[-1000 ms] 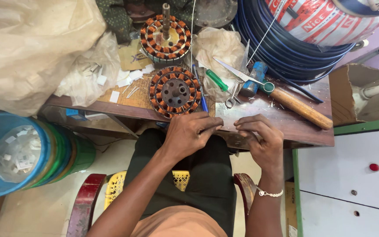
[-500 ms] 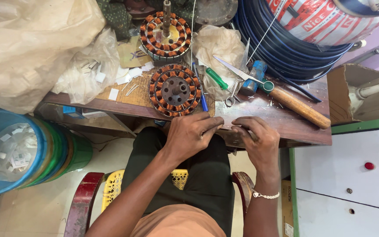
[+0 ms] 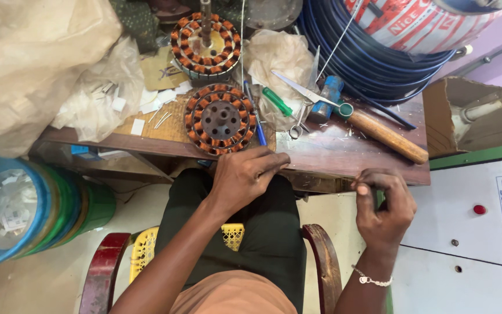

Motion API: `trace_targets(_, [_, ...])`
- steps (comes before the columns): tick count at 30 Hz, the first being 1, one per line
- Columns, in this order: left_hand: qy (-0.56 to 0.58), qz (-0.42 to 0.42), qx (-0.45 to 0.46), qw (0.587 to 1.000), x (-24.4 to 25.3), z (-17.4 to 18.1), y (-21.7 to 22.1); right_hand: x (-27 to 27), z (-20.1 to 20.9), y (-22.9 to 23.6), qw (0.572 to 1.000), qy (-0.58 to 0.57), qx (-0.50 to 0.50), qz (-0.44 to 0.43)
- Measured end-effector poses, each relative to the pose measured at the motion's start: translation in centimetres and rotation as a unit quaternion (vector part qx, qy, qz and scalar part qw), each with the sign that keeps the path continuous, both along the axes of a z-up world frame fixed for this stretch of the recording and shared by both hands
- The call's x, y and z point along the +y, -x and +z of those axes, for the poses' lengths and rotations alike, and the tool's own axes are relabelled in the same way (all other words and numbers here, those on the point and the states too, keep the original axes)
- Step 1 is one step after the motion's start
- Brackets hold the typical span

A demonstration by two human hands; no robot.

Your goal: The person winds copper wire into the slots of a motor stator using a metal tool to guide and press the wire. They repeatedly insert, adjust, and secure the wire within the stator slots while seated at a cluttered workbench.

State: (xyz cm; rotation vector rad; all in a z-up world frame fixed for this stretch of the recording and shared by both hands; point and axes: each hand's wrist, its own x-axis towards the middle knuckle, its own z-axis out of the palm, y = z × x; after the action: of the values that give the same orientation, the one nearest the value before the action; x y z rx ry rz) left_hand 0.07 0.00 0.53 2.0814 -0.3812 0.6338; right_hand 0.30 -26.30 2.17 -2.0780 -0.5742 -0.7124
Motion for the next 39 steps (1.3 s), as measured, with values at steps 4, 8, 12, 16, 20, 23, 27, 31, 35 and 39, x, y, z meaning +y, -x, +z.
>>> trace_targets(4, [0.011, -0.010, -0.010, 1.000, 0.3, 0.2, 0.2, 0.4, -0.5, 0.3, 0.998, -0.069, 0.007, -0.015])
trace_targets(8, [0.003, -0.002, 0.021, 1.000, 0.8, 0.9, 0.2, 0.8, -1.5, -0.2, 0.989, -0.126, 0.075, 0.006])
trace_targets(12, [-0.019, -0.037, 0.002, 0.999, -0.1, 2.2, 0.3, 0.5, -2.9, -0.1, 0.992, -0.055, 0.111, 0.015])
trace_targets(16, [-0.050, -0.119, 0.004, 0.992, -1.5, 4.3, 1.3, -0.1, -2.6, -0.9, 0.973, -0.111, 0.196, 0.049])
trace_targets(20, [-0.032, -0.111, -0.039, 0.993, -2.0, 6.2, 2.2, 0.8, -1.0, -6.1, 0.985, -0.041, 0.163, -0.041])
trace_targets(23, [0.008, -0.079, -0.038, 0.996, -2.1, 7.3, 2.7, 2.9, -0.6, -9.9, 0.971, 0.135, 0.162, -0.114])
trace_targets(27, [0.064, -0.061, -0.007, 0.996, -2.3, 8.2, 2.7, 5.4, -0.1, -11.4, 0.945, 0.259, 0.131, -0.153])
trace_targets(31, [0.077, -0.101, -0.040, 0.991, -2.3, 8.4, 2.9, 5.8, 0.6, -11.3, 0.967, 0.214, 0.086, -0.107])
trace_targets(35, [0.082, -0.133, -0.060, 0.986, -2.1, 8.6, 3.3, 4.7, 2.3, -13.0, 0.953, 0.266, 0.103, -0.097])
trace_targets(39, [0.105, -0.113, -0.029, 0.988, -2.1, 8.5, 3.4, 4.6, 3.0, -14.6, 0.920, 0.322, 0.199, -0.102])
